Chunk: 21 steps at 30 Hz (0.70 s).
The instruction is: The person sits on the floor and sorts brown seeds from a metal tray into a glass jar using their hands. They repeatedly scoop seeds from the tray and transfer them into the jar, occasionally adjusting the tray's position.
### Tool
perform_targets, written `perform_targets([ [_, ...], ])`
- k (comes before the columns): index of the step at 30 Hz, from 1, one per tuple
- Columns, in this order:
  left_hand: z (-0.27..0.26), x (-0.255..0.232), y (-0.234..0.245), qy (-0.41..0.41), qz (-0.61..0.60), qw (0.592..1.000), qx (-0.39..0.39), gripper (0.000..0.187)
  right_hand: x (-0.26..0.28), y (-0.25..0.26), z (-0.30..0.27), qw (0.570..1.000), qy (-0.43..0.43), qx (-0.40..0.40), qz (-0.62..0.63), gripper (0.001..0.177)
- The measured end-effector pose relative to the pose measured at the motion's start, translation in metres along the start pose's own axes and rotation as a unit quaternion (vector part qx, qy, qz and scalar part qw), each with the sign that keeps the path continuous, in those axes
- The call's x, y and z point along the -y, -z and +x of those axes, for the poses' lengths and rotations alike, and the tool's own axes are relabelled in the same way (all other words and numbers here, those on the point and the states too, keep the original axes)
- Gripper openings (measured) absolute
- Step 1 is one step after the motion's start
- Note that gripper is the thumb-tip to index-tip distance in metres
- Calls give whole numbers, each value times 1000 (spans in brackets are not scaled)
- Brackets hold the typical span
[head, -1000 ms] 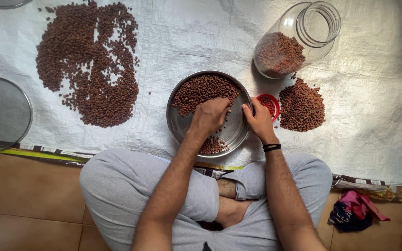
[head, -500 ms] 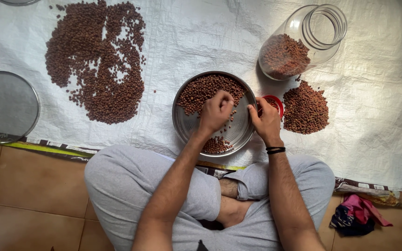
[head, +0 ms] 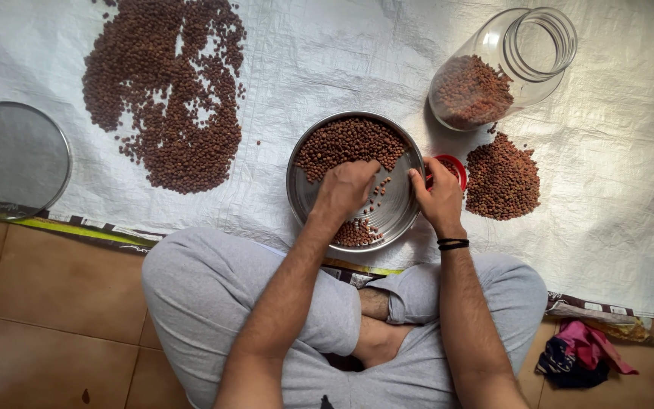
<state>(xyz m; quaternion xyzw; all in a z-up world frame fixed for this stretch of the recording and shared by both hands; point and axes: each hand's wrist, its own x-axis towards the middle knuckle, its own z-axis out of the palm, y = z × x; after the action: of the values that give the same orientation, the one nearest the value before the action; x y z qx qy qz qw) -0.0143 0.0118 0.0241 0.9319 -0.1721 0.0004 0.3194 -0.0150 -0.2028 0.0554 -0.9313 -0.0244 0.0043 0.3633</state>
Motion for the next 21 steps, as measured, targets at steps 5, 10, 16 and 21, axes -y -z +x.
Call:
perform_targets([
  [5, 0, -1, -16, -39, 39, 998, -10, 11, -1, -1, 0, 1000, -5, -2, 9, 29],
  [10, -2, -11, -12, -37, -4, 994, 104, 16, -5, -3, 1, 1000, -17, 6, 13, 29],
  [16, -9, -6, 20, 54, -131, 974, 177, 15, -10, -3, 1, 999, -1, 9, 33, 29],
  [21, -2, -1, 12, -10, -25, 999, -24, 14, -9, -5, 2, 999, -3, 5, 36, 29],
])
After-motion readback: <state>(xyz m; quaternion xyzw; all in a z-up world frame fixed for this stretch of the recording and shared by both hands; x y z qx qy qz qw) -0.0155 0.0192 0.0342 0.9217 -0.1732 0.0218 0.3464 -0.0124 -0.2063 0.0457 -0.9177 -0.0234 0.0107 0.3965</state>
